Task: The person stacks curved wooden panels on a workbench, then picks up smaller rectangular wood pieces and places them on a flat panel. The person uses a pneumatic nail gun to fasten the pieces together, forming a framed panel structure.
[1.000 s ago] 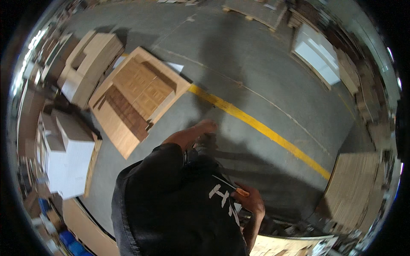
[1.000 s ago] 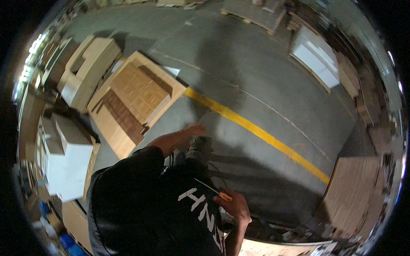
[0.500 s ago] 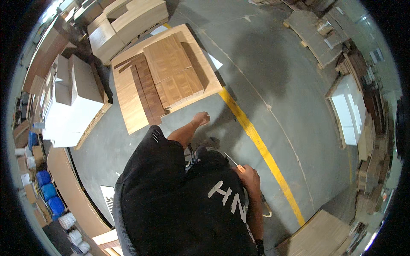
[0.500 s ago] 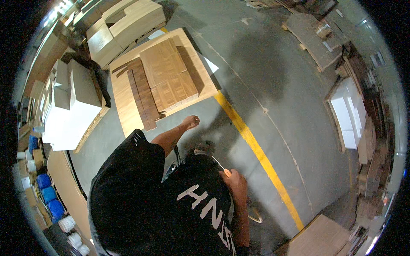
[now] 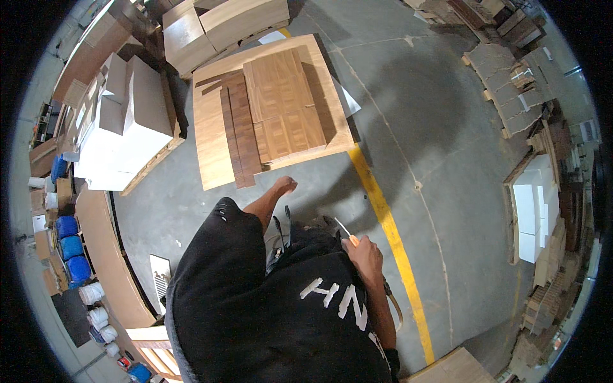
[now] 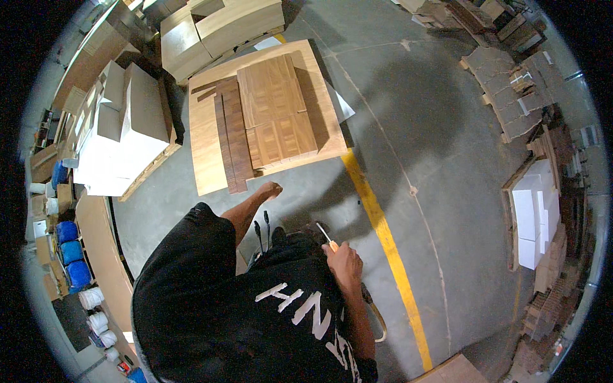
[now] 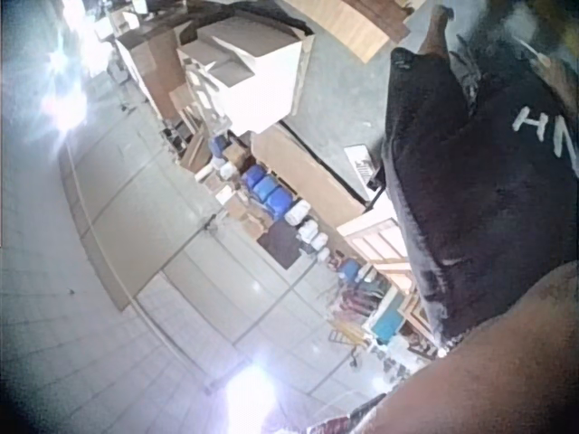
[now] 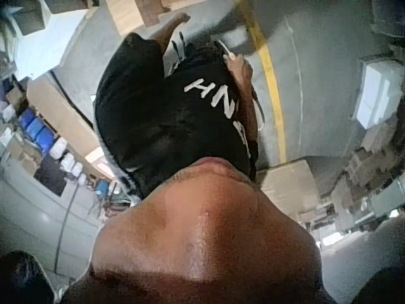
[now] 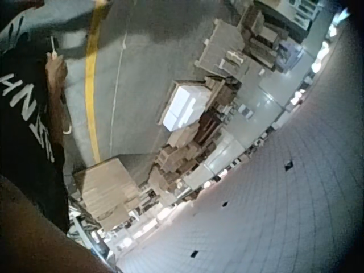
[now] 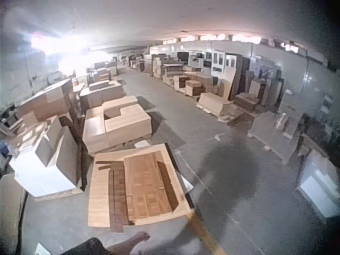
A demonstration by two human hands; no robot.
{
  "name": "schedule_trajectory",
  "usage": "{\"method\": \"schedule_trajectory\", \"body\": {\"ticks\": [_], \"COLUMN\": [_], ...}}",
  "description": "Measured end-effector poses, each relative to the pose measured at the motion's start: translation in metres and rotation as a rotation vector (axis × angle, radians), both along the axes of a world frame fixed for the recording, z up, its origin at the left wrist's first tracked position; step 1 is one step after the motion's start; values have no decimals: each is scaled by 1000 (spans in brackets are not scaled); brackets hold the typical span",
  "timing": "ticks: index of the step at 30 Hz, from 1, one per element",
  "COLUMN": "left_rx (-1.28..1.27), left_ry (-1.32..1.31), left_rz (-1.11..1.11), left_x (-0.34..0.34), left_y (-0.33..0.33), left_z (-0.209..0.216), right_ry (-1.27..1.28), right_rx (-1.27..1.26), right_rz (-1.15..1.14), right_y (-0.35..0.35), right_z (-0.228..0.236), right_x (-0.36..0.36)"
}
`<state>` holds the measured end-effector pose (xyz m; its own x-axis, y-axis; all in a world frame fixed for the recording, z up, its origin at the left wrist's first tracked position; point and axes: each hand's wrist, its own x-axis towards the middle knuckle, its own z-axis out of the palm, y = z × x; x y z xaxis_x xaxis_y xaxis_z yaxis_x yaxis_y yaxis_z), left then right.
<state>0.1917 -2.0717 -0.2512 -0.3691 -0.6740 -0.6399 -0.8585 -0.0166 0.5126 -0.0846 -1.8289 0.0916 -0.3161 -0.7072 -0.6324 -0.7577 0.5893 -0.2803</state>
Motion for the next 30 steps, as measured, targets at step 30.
{"method": "schedule_trajectory", "body": {"ticks": [30], "left_rx": [533], "left_ry": [-160], "left_rz": [-654], "left_x": [-402], "left_y": [158], "left_z": [77], "right_ry": [-1270], "right_rx": [-282], "right_rz": [-1058], "right_y": [675], "right_z": [135], "right_x": [19]}}
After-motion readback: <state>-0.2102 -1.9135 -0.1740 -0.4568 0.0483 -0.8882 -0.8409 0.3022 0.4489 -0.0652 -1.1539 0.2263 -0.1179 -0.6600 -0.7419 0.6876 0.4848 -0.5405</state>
